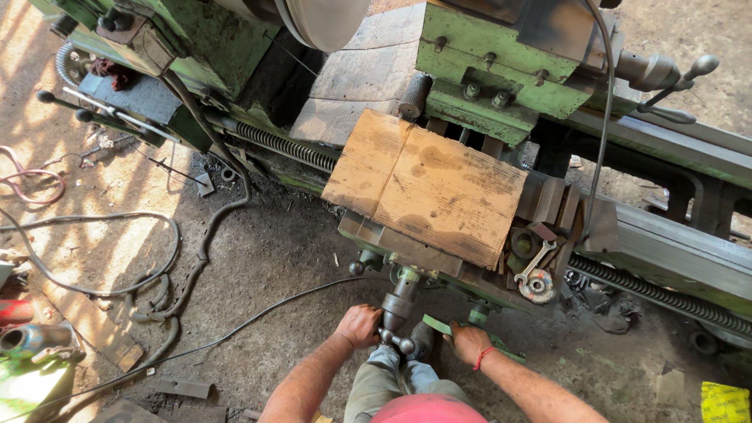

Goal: The person operates a milling machine, using both hands to turn the control knobs and levers to adjust the machine's position. They repeatedly move the controls back and forth while a wooden block is clamped on the machine table.

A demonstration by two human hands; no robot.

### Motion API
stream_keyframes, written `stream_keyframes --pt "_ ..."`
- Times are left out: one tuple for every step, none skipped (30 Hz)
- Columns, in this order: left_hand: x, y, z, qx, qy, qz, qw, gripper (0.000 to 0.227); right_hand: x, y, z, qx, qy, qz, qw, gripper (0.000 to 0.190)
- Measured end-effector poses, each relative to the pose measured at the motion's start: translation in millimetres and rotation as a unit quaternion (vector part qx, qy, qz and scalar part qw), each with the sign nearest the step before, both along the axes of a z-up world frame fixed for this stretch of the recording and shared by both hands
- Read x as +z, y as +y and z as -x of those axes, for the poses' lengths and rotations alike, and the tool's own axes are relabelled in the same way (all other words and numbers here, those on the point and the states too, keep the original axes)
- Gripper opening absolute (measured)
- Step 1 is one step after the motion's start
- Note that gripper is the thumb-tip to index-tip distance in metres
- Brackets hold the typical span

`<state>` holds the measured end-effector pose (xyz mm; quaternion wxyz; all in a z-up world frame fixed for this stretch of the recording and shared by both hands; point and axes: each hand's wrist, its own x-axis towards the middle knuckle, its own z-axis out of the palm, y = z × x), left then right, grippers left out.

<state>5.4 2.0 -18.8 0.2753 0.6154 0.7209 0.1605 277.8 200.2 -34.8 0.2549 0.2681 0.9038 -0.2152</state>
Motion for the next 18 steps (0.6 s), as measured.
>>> stream_keyframes --pt "-3 0 1 -0.001 -0.004 -0.003 1.0 0.036 0 1 1 0.001 0.0 -0.003 1.0 0.045" --pt "-6 0 0 -0.002 -0.007 -0.006 1.0 0.036 0 2 0 0.002 0.0 -0.006 1.0 0.044" --pt "-10 -2 -2 0.002 -0.011 -0.011 1.0 0.036 0 0 -1 0.003 -0.001 -0.007 1.0 0.043" --pt "-15 -3 -3 0.006 -0.014 -0.017 1.0 0.035 -1 0 -1 0.0 -0.003 -0.003 1.0 0.043" --pt "-20 -5 -3 0.01 -0.018 -0.022 1.0 0.035 -2 -1 -2 -0.004 -0.007 0.002 1.0 0.043" --pt "-27 -3 -2 0.007 -0.014 -0.017 1.0 0.036 -3 0 -1 -0.007 -0.01 0.007 1.0 0.043" --pt "-33 -2 -2 0.003 -0.015 -0.008 1.0 0.036 -4 1 -2 0.003 0.004 0.011 1.0 0.041" --pt "-39 1 -1 -0.001 -0.016 0.001 1.0 0.037 -7 4 -1 0.014 0.019 0.015 1.0 0.04" --pt "-46 -1 -3 -0.002 -0.005 -0.062 0.998 0.034 -10 -1 -7 0.014 0.054 0.014 0.998 0.038" --pt "-51 -3 -3 -0.001 0.007 -0.125 0.992 0.031 -16 2 -9 0.014 0.088 0.012 0.996 0.036" --pt "-56 -3 -2 0.004 -0.018 -0.104 0.994 0.03 -21 2 -12 -0.001 0.118 0.014 0.993 0.035" --pt "-58 -5 -5 0.006 -0.02 -0.088 0.996 0.027 -25 1 -16 0.001 0.083 0.0 0.997 0.037" --pt "-61 -2 -3 0.005 -0.022 -0.058 0.998 0.027 -30 3 -21 0.027 0.133 -0.001 0.991 0.033" --pt "-59 -3 -6 0.003 -0.024 -0.028 0.999 0.027 -34 4 -24 0.023 0.11 -0.006 0.994 0.035" --pt "-56 -2 -4 0.008 -0.03 -0.038 0.999 0.028 -39 7 -22 0.02 0.093 -0.016 0.995 0.037" --pt "-51 -3 -5 0.013 -0.036 -0.048 0.998 0.029 -39 5 -25 0.022 0.074 -0.013 0.997 0.038" --pt "-47 -2 -4 0.017 -0.037 -0.062 0.997 0.03 -41 6 -23 0.025 0.061 -0.015 0.998 0.039" --pt "-42 -4 -7 0.02 -0.035 -0.052 0.998 0.03 -41 5 -25 0.028 0.047 -0.016 0.998 0.04"
